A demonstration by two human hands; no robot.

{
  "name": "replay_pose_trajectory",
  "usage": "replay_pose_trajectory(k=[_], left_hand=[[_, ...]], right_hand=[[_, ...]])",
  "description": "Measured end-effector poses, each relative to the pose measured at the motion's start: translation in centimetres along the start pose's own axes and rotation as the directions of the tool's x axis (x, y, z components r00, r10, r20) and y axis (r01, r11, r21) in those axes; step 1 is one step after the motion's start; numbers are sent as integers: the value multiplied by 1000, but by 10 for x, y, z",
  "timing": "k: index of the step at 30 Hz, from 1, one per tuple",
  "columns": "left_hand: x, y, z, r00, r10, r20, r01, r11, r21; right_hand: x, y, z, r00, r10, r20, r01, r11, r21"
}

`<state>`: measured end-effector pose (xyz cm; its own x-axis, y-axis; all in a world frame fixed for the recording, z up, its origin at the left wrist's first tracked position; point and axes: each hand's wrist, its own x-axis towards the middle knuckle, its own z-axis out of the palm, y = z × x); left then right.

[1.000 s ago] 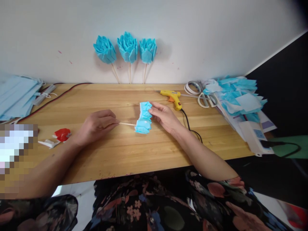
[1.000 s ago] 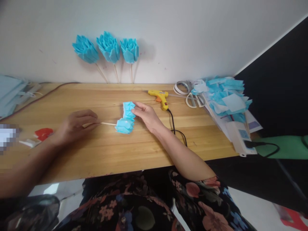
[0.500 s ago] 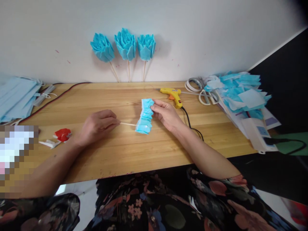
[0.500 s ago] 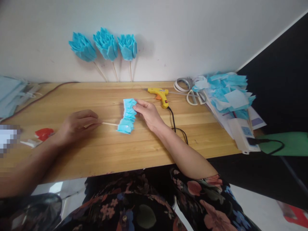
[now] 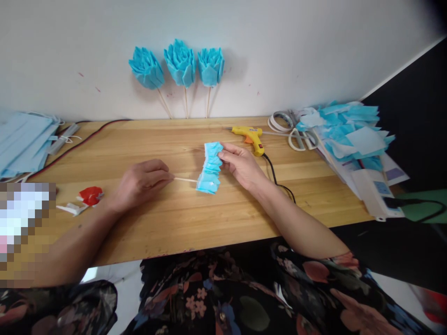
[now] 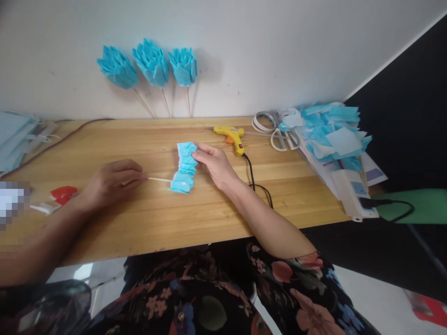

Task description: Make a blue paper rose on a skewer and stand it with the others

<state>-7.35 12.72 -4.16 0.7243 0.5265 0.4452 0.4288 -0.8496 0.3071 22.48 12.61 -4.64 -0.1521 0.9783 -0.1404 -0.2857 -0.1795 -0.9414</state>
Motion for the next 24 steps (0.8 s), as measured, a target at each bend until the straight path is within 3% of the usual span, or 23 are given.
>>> replay_pose_trajectory(k=[5,24], left_hand=[[1,-1,1,998,53,-20,-52,998,40],[2,2,0,1000,11,-2,-11,999,43]], right_hand=[[0,-1,1,1000,-4,18,3,999,46],[0,2,-2,1000,-6,23,6,1000,17]])
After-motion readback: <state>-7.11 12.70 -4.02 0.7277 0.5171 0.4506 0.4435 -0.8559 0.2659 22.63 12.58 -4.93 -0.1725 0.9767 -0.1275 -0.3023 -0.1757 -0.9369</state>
